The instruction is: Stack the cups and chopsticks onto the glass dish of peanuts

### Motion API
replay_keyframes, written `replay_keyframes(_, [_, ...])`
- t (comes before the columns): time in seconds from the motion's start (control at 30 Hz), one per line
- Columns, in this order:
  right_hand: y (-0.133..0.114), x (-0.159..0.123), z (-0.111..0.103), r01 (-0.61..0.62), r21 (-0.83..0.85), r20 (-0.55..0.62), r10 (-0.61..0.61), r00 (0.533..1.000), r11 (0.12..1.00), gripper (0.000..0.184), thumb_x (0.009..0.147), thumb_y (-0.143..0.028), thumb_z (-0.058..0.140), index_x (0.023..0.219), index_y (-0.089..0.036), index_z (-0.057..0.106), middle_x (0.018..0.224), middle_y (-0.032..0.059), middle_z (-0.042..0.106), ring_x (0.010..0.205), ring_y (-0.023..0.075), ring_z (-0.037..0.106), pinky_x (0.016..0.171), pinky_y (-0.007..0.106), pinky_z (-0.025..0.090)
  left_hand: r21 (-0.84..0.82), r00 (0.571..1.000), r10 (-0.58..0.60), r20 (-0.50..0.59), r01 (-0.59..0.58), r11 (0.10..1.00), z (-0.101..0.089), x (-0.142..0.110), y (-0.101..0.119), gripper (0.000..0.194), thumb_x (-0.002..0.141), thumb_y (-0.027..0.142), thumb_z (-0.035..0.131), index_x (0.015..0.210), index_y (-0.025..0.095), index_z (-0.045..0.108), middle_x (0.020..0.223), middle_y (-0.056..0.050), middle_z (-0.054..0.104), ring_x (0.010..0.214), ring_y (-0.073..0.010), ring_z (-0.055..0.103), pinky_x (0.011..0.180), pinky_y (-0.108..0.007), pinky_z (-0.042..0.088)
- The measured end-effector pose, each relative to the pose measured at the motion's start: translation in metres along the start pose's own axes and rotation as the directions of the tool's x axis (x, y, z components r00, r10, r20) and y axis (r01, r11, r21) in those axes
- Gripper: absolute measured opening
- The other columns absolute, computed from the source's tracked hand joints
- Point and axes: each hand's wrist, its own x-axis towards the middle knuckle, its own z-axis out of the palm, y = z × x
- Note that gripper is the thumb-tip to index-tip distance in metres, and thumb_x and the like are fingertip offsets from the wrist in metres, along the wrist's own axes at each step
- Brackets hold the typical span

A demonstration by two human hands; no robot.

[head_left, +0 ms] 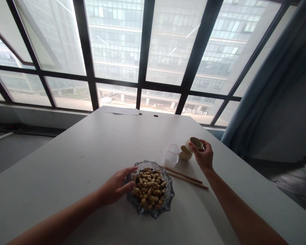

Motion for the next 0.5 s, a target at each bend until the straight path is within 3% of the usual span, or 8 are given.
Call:
replay_keyframes(0.23, [0.016,-0.003,0.002,0.000,0.010,0.076,0.000,0.997,1.000,0.079,0.056,-0.063,0.083,0.112,-0.013,0.058,0.104,0.0131,0.066,0.082,0.0246,0.066,0.076,0.040,0.057,-0.006,1.000,-0.006,-0.007,0.006,1.000,0.004,0.000,-0.008,0.061,0.090,0.058,0.049,0.140,0.023,0.048,0.139,-0.010,0.057,0.127,-0.0292,0.051,0.109,-0.041,0.039])
replay_keyframes(0.37, [0.009,-0.004,0.002,0.032,0.019,0.040,-0.033,0.999,0.999,0.079,0.057,-0.064,0.082,0.113,-0.013,0.058,0.107,0.0142,0.065,0.082,0.0244,0.066,0.074,0.040,0.057,0.003,1.000,0.001,-0.005,-0.001,1.000,0.003,0.001,-0.005,0.061,0.089,0.056,0.049,0.140,0.022,0.048,0.137,-0.010,0.058,0.125,-0.0290,0.052,0.109,-0.041,0.038])
replay_keyframes(0.5, [-0.004,-0.012,0.005,0.093,0.023,0.099,-0.095,0.991,0.995,0.078,0.061,-0.064,0.079,0.116,-0.013,0.057,0.107,0.0149,0.066,0.083,0.0257,0.066,0.073,0.040,0.057,-0.052,1.000,-0.012,0.004,0.012,0.999,-0.001,0.002,0.001,0.059,0.087,0.048,0.050,0.139,0.020,0.048,0.135,-0.009,0.060,0.123,-0.0289,0.053,0.108,-0.041,0.039])
